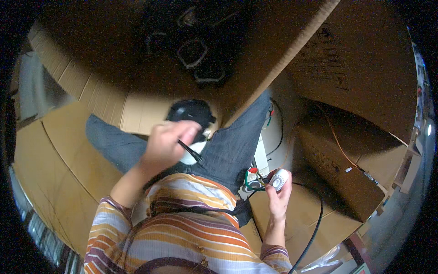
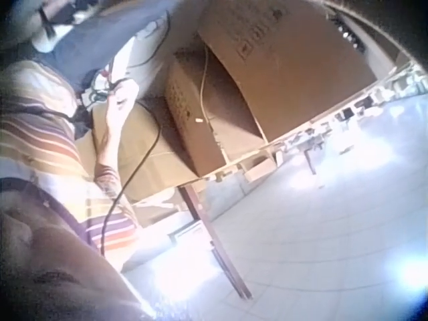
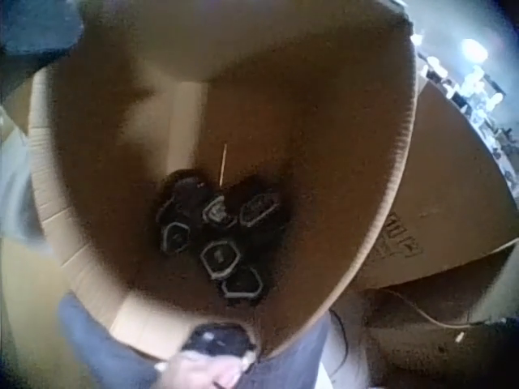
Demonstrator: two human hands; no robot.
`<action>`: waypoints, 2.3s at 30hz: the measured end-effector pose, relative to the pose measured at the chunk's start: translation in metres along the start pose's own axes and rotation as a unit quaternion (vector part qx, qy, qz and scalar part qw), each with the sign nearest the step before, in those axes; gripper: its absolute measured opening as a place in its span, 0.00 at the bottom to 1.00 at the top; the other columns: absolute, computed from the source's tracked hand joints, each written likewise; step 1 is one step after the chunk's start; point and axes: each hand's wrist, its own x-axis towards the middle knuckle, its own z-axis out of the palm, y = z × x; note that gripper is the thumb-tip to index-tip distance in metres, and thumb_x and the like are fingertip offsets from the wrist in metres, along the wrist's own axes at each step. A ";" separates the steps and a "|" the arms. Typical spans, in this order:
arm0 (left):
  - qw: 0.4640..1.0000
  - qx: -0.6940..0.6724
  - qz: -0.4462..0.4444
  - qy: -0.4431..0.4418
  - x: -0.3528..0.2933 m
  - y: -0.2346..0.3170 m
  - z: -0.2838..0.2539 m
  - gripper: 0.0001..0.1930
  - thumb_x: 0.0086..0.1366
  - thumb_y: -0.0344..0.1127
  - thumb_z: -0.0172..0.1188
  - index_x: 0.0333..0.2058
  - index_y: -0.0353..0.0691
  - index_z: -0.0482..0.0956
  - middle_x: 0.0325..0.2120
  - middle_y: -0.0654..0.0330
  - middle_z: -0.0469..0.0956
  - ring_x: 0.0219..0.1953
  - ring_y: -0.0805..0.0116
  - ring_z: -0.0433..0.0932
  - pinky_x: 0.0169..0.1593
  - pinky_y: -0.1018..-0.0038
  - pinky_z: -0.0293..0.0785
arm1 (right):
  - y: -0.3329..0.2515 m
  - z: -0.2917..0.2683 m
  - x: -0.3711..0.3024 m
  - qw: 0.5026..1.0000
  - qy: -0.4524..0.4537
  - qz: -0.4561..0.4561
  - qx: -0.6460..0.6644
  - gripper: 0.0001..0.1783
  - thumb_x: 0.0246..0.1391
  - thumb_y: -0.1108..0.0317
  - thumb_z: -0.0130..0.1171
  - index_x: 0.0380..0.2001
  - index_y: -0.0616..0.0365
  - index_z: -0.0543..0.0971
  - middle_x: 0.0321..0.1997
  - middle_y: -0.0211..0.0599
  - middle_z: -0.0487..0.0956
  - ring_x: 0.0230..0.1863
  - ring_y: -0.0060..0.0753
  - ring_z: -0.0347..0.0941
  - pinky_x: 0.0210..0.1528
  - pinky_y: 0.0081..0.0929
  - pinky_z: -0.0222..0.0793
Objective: The person assembles a light fixture by connecting wires to an LED ring inside a housing unit, using a small connector tool to secure the wiring.
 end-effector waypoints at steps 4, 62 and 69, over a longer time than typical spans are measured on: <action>0.980 0.112 -0.067 -0.152 0.036 -0.043 0.013 0.06 0.51 0.33 0.47 0.25 0.41 0.71 0.16 0.52 0.71 0.21 0.56 0.72 0.25 0.65 0.66 | 0.000 0.009 0.010 0.999 -0.024 0.002 -0.032 0.16 0.30 0.78 0.46 0.30 0.57 0.62 0.24 0.27 0.64 0.25 0.16 0.58 0.26 0.13 0.56; 0.951 -0.273 -0.128 -0.063 0.059 -0.050 -0.023 0.10 0.48 0.23 0.51 0.32 0.35 0.73 0.16 0.62 0.70 0.16 0.81 0.64 0.21 0.84 0.60 | -0.055 0.056 0.029 0.974 -0.212 0.052 -0.066 0.16 0.35 0.80 0.47 0.34 0.61 0.62 0.30 0.31 0.63 0.32 0.20 0.58 0.36 0.18 0.56; 0.980 -0.195 -0.004 0.042 0.046 -0.024 -0.050 0.05 0.49 0.21 0.49 0.27 0.34 0.70 0.16 0.63 0.66 0.16 0.77 0.64 0.22 0.83 0.61 | -0.049 0.049 0.020 0.973 -0.217 0.020 -0.073 0.17 0.37 0.75 0.50 0.35 0.61 0.64 0.26 0.28 0.66 0.28 0.19 0.61 0.31 0.18 0.59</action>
